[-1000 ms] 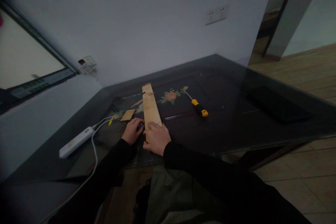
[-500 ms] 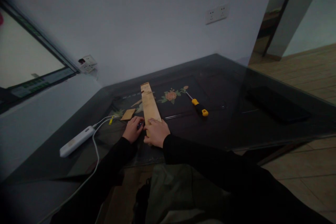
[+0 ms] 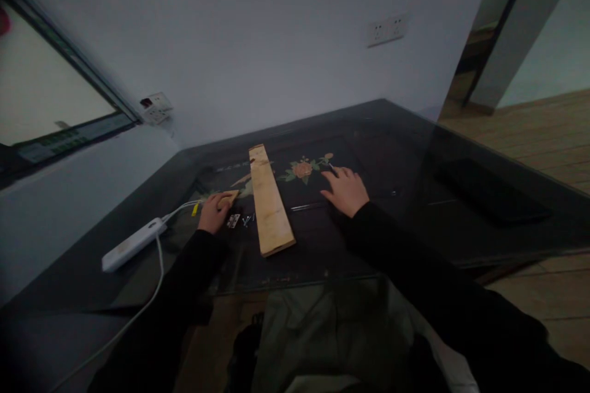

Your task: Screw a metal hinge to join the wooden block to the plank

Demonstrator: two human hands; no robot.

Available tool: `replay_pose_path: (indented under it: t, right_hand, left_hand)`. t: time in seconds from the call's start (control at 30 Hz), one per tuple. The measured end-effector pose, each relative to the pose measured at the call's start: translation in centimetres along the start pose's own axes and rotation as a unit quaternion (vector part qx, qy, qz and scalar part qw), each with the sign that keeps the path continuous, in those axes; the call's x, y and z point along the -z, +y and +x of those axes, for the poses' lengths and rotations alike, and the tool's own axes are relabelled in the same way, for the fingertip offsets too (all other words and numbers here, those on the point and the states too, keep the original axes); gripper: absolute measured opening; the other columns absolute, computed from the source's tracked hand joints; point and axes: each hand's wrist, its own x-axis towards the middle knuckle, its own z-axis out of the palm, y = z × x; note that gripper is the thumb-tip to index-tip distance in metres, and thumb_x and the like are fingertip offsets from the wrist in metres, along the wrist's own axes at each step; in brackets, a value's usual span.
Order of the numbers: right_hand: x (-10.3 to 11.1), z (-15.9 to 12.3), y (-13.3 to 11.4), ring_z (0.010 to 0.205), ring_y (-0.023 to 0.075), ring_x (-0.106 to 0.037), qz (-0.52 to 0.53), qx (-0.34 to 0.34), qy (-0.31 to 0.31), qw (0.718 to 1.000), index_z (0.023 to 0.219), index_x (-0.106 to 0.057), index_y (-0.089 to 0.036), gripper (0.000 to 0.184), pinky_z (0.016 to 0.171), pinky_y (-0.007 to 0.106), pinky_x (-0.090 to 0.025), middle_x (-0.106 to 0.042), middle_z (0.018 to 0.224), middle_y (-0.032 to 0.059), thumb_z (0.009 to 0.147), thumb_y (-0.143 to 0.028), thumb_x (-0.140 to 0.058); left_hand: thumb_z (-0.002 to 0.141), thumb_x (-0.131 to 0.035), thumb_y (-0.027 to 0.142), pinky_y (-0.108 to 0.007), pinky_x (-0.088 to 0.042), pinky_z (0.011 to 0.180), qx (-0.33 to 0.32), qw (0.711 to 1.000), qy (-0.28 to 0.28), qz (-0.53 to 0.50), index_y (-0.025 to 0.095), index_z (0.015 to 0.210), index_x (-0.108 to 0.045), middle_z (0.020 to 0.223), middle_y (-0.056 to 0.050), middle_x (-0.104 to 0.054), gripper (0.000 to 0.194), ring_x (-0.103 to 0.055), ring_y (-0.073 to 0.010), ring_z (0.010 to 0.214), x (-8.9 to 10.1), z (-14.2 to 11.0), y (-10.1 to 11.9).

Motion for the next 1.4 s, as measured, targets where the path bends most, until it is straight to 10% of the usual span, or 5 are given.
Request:
replay_pose_path:
  t: [0.53, 0.73, 1.0, 1.23, 1.4]
  right_hand:
    - [-0.8, 0.1, 3.2, 0.098, 0.0245, -0.060, 0.158, -0.034, -0.005, 0.987, 0.132, -0.052, -0.020, 0.053, 0.084, 0.037, -0.045, -0.062, 0.109, 0.0125, 0.080, -0.017, -0.050]
    - [0.7, 0.3, -3.0, 0.089, 0.0192, -0.060, 0.387, 0.007, 0.047, 0.921, 0.128, -0.052, -0.016, 0.053, 0.086, 0.034, -0.046, -0.064, 0.102, 0.0078, 0.075, -0.019, -0.058]
    - [1.3, -0.3, -11.9, 0.116, 0.0224, -0.048, 0.333, 0.157, 0.106, 0.924, 0.139, -0.042, -0.018, 0.058, 0.103, 0.040, -0.038, -0.055, 0.124, 0.0109, 0.082, -0.012, -0.046]
    - [1.9, 0.7, -10.2, 0.122, 0.0278, -0.043, 0.306, 0.173, 0.118, 0.929, 0.147, -0.030, -0.022, 0.067, 0.104, 0.048, -0.034, -0.049, 0.134, 0.0127, 0.086, -0.034, -0.054]
    - [0.2, 1.4, -3.3, 0.104, 0.0229, -0.056, 0.350, 0.091, 0.111, 0.926, 0.126, -0.053, -0.018, 0.043, 0.090, 0.040, -0.046, -0.060, 0.116, 0.0122, 0.086, -0.034, -0.053]
  left_hand:
    - [0.074, -0.052, 0.011, -0.043, -0.040, 0.108, 0.030, 0.996, -0.084, 0.019, 0.019, 0.112, -0.068, 0.122, -0.010, -0.065, 0.042, -0.055, -0.0261, 0.121, 0.5, 1.1, -0.3]
    - [0.085, -0.052, 0.030, -0.043, -0.044, 0.102, -0.002, 0.978, -0.028, -0.206, 0.017, 0.105, -0.070, 0.114, -0.010, -0.068, 0.029, -0.060, -0.0257, 0.110, 3.5, -0.3, 9.3]
    - [0.073, -0.069, 0.054, -0.028, -0.054, 0.072, 0.129, 0.794, -0.144, -0.577, 0.014, 0.098, -0.066, 0.087, -0.006, -0.069, 0.048, -0.066, -0.0187, 0.081, 2.5, -2.7, 19.4]
    - [0.076, -0.064, 0.052, -0.026, -0.053, 0.067, 0.164, 0.781, -0.079, -0.598, 0.016, 0.108, -0.060, 0.095, -0.008, -0.070, 0.048, -0.068, -0.0179, 0.082, 4.7, 0.3, 16.4]
    - [0.077, -0.063, 0.049, -0.027, -0.053, 0.064, 0.239, 0.893, -0.086, -0.371, 0.010, 0.095, -0.064, 0.085, -0.008, -0.070, 0.043, -0.068, -0.0194, 0.076, 4.7, 4.9, 10.2]
